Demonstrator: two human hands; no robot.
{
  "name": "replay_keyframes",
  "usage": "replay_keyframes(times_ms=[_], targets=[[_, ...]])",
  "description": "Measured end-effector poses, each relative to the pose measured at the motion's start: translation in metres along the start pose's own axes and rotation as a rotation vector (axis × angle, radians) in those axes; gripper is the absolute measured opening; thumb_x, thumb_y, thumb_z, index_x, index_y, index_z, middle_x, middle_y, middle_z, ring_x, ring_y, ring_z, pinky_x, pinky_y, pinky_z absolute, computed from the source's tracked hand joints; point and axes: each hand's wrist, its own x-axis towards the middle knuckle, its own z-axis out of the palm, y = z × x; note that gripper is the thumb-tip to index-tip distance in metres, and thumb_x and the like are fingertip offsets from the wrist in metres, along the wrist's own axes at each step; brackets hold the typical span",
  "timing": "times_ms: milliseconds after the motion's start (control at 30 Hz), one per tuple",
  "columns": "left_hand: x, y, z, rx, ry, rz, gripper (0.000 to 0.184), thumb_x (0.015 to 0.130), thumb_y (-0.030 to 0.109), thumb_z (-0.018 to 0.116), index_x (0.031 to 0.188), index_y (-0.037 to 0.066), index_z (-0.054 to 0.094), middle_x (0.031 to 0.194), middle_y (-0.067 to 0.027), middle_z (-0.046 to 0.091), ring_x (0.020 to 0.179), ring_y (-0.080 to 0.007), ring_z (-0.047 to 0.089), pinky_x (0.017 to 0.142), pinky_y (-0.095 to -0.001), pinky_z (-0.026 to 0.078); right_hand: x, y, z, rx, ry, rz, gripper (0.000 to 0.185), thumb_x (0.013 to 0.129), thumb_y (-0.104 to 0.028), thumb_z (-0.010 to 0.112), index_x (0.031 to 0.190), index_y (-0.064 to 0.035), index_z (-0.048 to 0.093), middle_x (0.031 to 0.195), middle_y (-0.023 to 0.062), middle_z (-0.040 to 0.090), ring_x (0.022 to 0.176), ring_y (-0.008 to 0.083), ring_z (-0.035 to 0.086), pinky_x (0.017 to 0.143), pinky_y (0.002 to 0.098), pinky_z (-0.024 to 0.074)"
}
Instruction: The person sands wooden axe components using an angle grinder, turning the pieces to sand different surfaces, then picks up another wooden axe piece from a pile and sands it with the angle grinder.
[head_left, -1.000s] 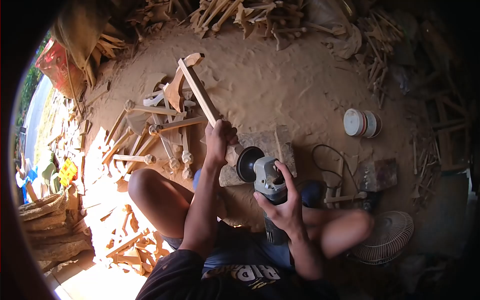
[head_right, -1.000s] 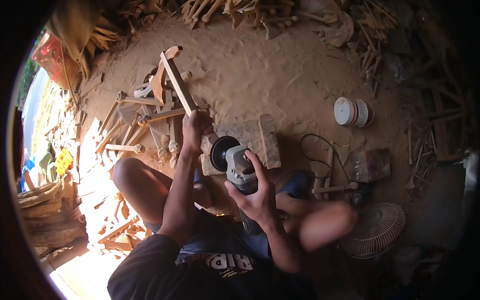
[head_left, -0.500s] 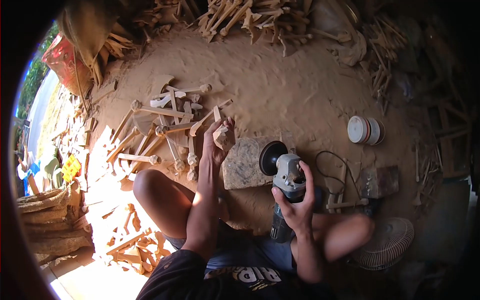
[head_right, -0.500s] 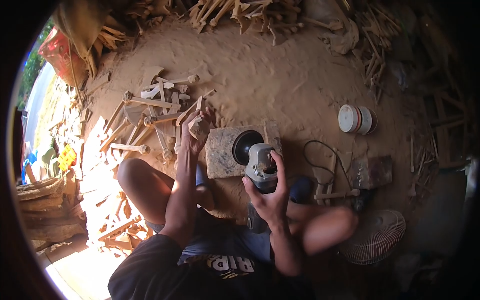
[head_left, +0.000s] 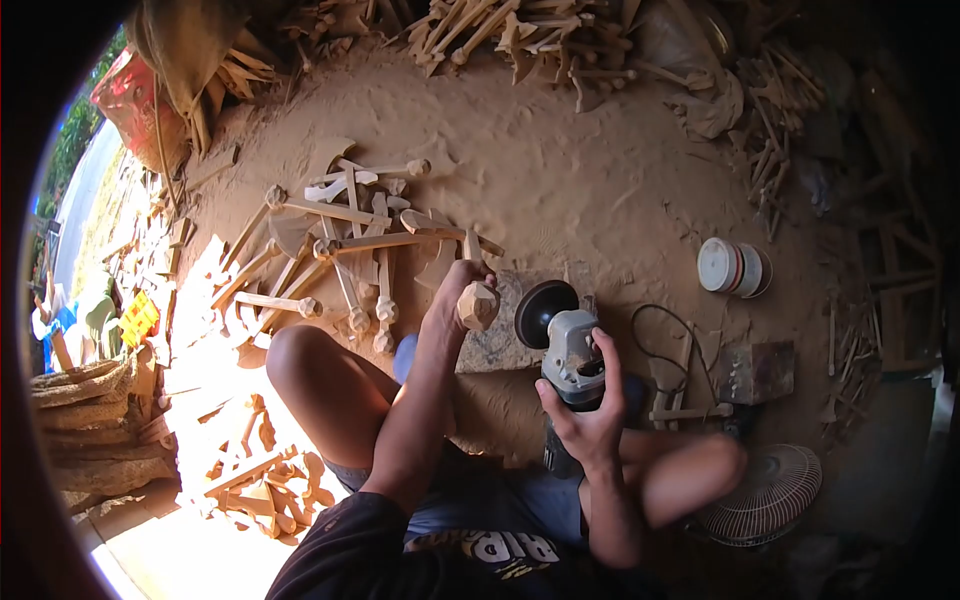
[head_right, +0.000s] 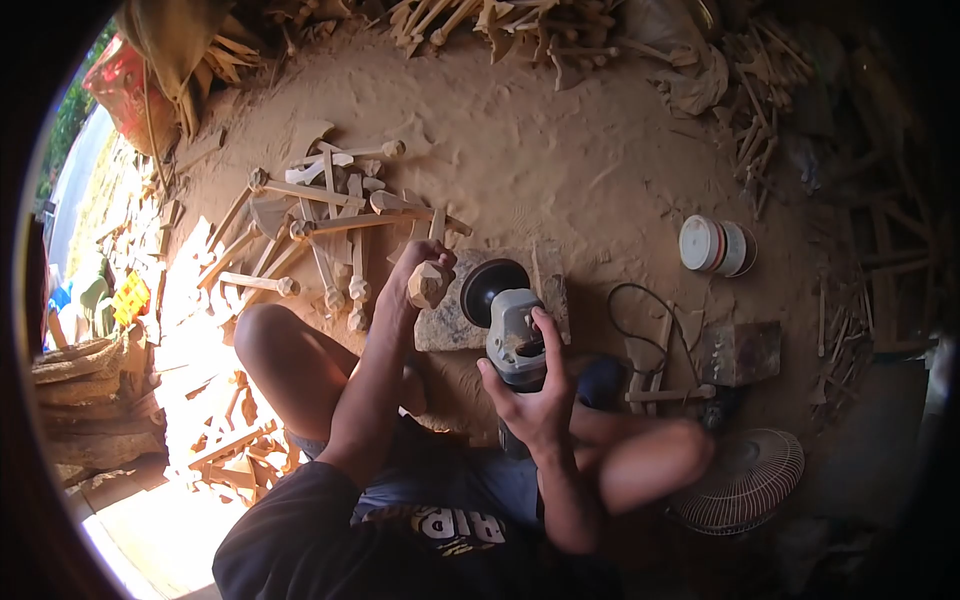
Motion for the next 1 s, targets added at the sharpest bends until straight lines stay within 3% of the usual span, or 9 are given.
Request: replay_keyframes(times_ms=[100, 133, 233, 267, 500, 633, 733, 933, 1000], targets=[[0.005, -0.011, 0.012, -0.197, 0.157, 0.016, 0.019, 0.095, -0.001, 0.051, 0.114, 0.001, 0.050, 0.081, -0.0106, 0.063, 0.056, -0.0193, 0.059, 0.050, -0.0319, 0.053, -0.001, -0.001, 0.001, -0.002, -0.009, 0.008, 0.082, 0.083, -0.014, 0.089, 0.152, 0.0018, 0.048, 0.131, 0.0227, 0.069, 0.118, 0.0282, 0.070, 0.102, 0.0409, 0.0552], [0.003, -0.017, 0.021, -0.244, 0.211, 0.075, 0.032, 0.097, -0.005, 0.047, 0.127, 0.002, 0.040, 0.093, -0.0133, 0.064, 0.060, -0.0172, 0.060, 0.052, -0.0301, 0.055, -0.001, -0.001, 0.002, -0.008, -0.011, 0.005, 0.082, 0.082, -0.014, 0.089, 0.152, 0.0020, 0.049, 0.131, 0.0227, 0.069, 0.118, 0.0283, 0.070, 0.103, 0.0408, 0.0551], [0.005, -0.014, 0.005, -0.342, 0.008, -0.092, 0.032, 0.096, -0.005, 0.048, 0.126, 0.003, 0.041, 0.091, -0.0142, 0.062, 0.061, -0.0170, 0.060, 0.051, -0.0290, 0.053, -0.002, -0.002, 0.004, -0.003, -0.009, 0.010, 0.081, 0.082, -0.014, 0.089, 0.151, 0.0023, 0.050, 0.131, 0.0228, 0.069, 0.118, 0.0288, 0.070, 0.102, 0.0408, 0.0553], [0.013, -0.023, 0.008, -0.182, 0.205, 0.129, 0.021, 0.096, -0.005, 0.048, 0.116, 0.001, 0.045, 0.082, -0.0138, 0.061, 0.058, -0.0176, 0.057, 0.048, -0.0309, 0.051, -0.002, -0.003, 0.005, 0.003, -0.006, 0.014, 0.081, 0.082, -0.014, 0.089, 0.151, 0.0024, 0.050, 0.130, 0.0229, 0.070, 0.118, 0.0290, 0.070, 0.102, 0.0409, 0.0554], [0.000, -0.021, 0.030, 0.040, 0.281, 0.363, 0.012, 0.093, -0.009, 0.048, 0.100, -0.001, 0.042, 0.070, -0.0109, 0.052, 0.051, -0.0185, 0.050, 0.043, -0.0349, 0.045, -0.004, 0.000, 0.006, -0.039, -0.020, 0.022, 0.081, 0.082, -0.015, 0.089, 0.152, 0.0006, 0.050, 0.131, 0.0245, 0.070, 0.118, 0.0310, 0.071, 0.102, 0.0415, 0.0557], [-0.002, -0.022, 0.027, -0.052, 0.245, 0.269, 0.012, 0.091, -0.010, 0.050, 0.092, 0.001, 0.043, 0.068, -0.0088, 0.051, 0.051, -0.0177, 0.050, 0.043, -0.0344, 0.045, -0.004, 0.002, 0.009, -0.017, -0.061, 0.049, 0.083, 0.083, -0.014, 0.088, 0.154, 0.0004, 0.047, 0.136, 0.0213, 0.065, 0.122, 0.0281, 0.066, 0.106, 0.0400, 0.0525], [-0.011, -0.034, 0.038, 0.156, 0.334, 0.338, 0.014, 0.097, -0.006, 0.047, 0.090, 0.006, 0.044, 0.067, -0.0019, 0.047, 0.050, -0.0131, 0.047, 0.043, -0.0304, 0.042, -0.004, 0.000, 0.011, -0.068, -0.022, 0.033, 0.082, 0.083, -0.015, 0.088, 0.153, -0.0011, 0.049, 0.134, 0.0226, 0.067, 0.120, 0.0299, 0.069, 0.103, 0.0414, 0.0546], [-0.005, -0.033, 0.035, -0.073, 0.324, 0.243, 0.017, 0.099, -0.004, 0.046, 0.087, 0.008, 0.043, 0.066, -0.0018, 0.046, 0.049, -0.0139, 0.046, 0.043, -0.0324, 0.042, -0.007, -0.004, 0.006, -0.065, -0.082, 0.121, 0.086, 0.083, -0.013, 0.088, 0.156, -0.0006, 0.045, 0.140, 0.0219, 0.064, 0.127, 0.0284, 0.064, 0.109, 0.0398, 0.0506], [0.011, -0.033, 0.014, -0.066, 0.313, 0.258, 0.011, 0.093, -0.007, 0.047, 0.087, 0.003, 0.049, 0.067, -0.0057, 0.051, 0.049, -0.0168, 0.051, 0.043, -0.0347, 0.044, -0.007, -0.012, 0.008, -0.068, -0.091, 0.139, 0.084, 0.083, -0.013, 0.087, 0.155, -0.0002, 0.046, 0.140, 0.0221, 0.064, 0.126, 0.0285, 0.064, 0.109, 0.0400, 0.0509]])
